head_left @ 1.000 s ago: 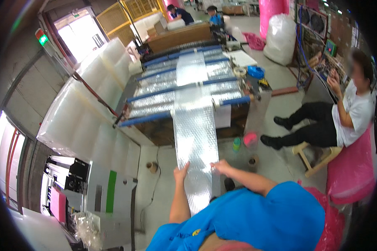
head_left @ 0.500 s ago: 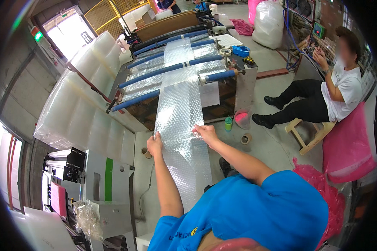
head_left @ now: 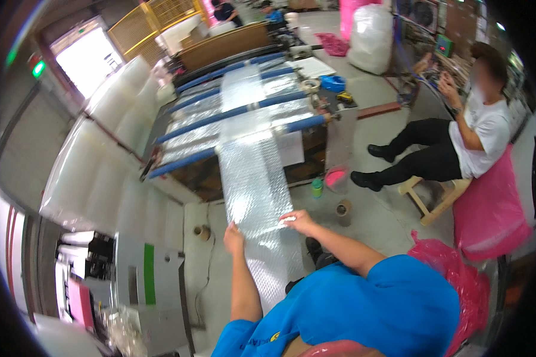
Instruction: The person handles a large sheet of bubble wrap, pulling it from a roll and smoothing it out on a conveyor belt. They repeatedly adjust the sheet with both hands to ensure it is flat and properly aligned on the rollers.
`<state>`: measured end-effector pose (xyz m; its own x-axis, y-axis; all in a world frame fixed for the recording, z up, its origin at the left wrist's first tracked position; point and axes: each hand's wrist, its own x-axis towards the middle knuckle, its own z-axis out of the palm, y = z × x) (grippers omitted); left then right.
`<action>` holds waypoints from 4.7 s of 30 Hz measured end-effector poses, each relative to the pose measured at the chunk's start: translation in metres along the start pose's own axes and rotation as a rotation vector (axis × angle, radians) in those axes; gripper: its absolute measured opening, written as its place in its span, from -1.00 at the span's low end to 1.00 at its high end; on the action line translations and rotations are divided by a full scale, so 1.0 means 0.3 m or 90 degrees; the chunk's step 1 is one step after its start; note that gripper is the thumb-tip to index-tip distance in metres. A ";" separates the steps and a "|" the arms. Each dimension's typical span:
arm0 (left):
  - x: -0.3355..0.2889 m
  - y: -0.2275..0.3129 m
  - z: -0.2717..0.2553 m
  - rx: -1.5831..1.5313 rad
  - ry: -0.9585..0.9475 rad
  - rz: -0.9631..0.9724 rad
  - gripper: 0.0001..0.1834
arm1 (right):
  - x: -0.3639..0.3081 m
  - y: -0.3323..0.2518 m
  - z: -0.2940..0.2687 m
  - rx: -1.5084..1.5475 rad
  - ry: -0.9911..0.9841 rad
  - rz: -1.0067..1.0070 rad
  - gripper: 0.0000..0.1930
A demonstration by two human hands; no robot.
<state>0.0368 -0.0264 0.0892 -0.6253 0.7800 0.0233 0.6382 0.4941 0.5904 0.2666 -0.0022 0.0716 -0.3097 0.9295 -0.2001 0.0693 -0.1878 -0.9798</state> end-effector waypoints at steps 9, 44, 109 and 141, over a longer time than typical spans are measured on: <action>0.174 -0.229 0.234 -0.031 -0.128 -0.056 -0.42 | 0.154 0.151 0.004 -0.111 -0.128 0.029 -0.77; 0.358 0.149 0.078 -0.173 -0.106 -0.170 -0.23 | 0.440 -0.075 -0.074 0.091 -0.093 0.100 -0.78; 0.089 -0.343 0.290 -0.204 -0.396 -0.230 -0.55 | 0.172 0.160 0.005 -0.210 -0.251 0.301 -0.85; 0.393 -0.071 0.340 -0.392 -0.415 -0.203 -0.46 | 0.522 0.040 -0.036 -0.090 0.003 -0.070 -0.78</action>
<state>-0.0048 0.0942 -0.0029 -0.2367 0.7956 -0.5577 0.0162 0.5772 0.8164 0.2293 0.1445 0.0285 -0.3181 0.9436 -0.0921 0.1688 -0.0392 -0.9849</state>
